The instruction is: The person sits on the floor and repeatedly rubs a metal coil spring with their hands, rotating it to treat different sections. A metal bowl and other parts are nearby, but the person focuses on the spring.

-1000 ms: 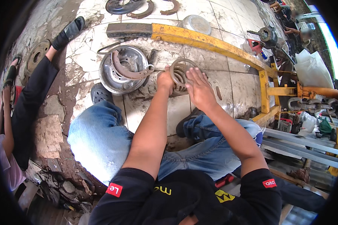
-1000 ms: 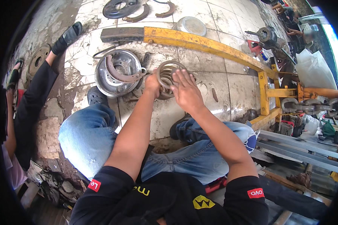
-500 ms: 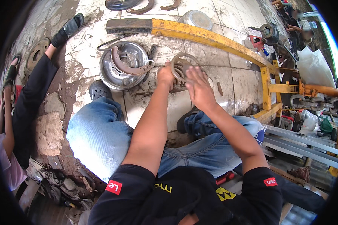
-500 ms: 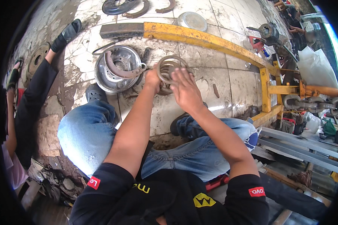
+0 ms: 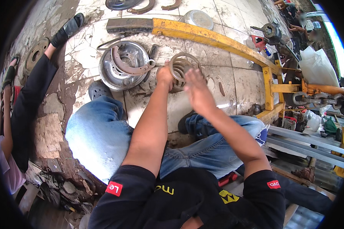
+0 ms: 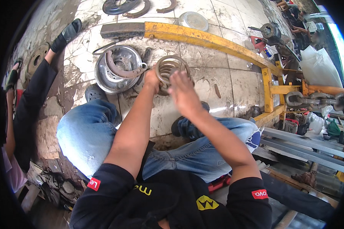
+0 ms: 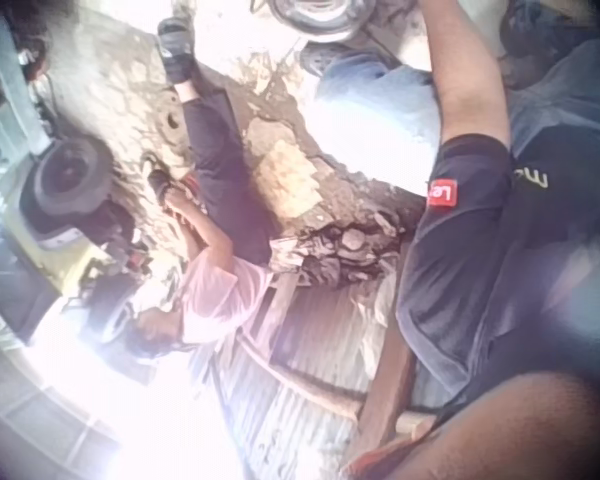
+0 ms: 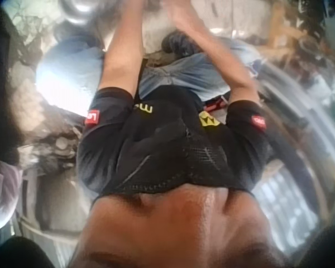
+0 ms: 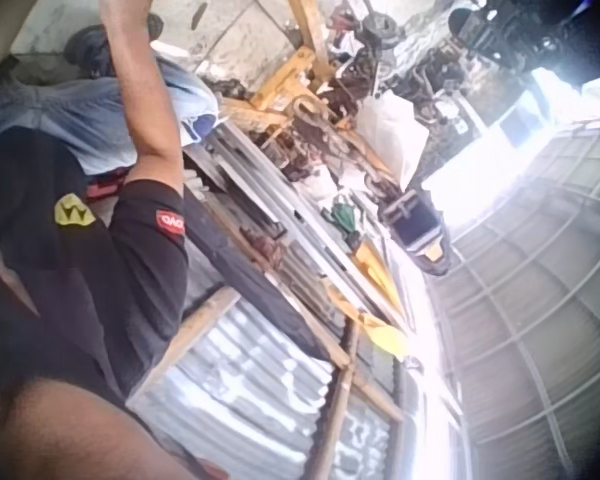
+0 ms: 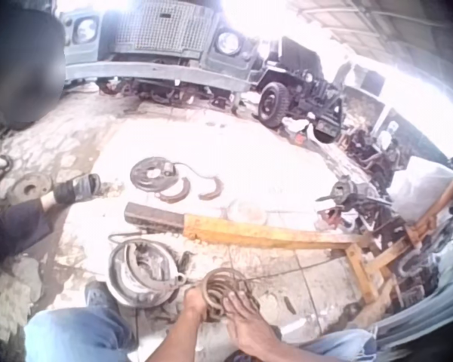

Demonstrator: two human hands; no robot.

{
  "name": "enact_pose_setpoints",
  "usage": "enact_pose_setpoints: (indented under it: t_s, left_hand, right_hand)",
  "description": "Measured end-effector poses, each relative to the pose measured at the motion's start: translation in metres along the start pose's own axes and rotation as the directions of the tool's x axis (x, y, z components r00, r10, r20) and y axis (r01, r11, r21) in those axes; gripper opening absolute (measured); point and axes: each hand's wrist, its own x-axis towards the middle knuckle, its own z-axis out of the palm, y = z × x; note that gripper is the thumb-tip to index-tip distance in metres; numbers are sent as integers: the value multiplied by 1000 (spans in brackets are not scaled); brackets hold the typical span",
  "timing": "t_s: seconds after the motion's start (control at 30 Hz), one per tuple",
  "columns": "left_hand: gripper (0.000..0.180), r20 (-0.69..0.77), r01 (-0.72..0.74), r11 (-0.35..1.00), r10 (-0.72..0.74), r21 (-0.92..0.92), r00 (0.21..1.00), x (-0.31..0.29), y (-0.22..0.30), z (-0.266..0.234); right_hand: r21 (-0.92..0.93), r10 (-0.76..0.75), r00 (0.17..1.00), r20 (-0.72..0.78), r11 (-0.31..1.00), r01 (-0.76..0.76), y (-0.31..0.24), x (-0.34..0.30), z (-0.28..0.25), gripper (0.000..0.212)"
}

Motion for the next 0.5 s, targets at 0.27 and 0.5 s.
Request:
enact_pose_setpoints:
  t_s: [0.27, 0.5]
  left_hand:
    - [56, 0, -4, 1000, 4, -23, 1000, -3, 1, -5]
    - [56, 74, -9, 999, 12, -41, 997, -2, -5, -6]
  right_hand:
    - [369, 471, 881, 39, 813, -451, 8, 44, -21, 46]
    - [-124, -72, 997, -8, 990, 71, -8, 92, -3, 48]
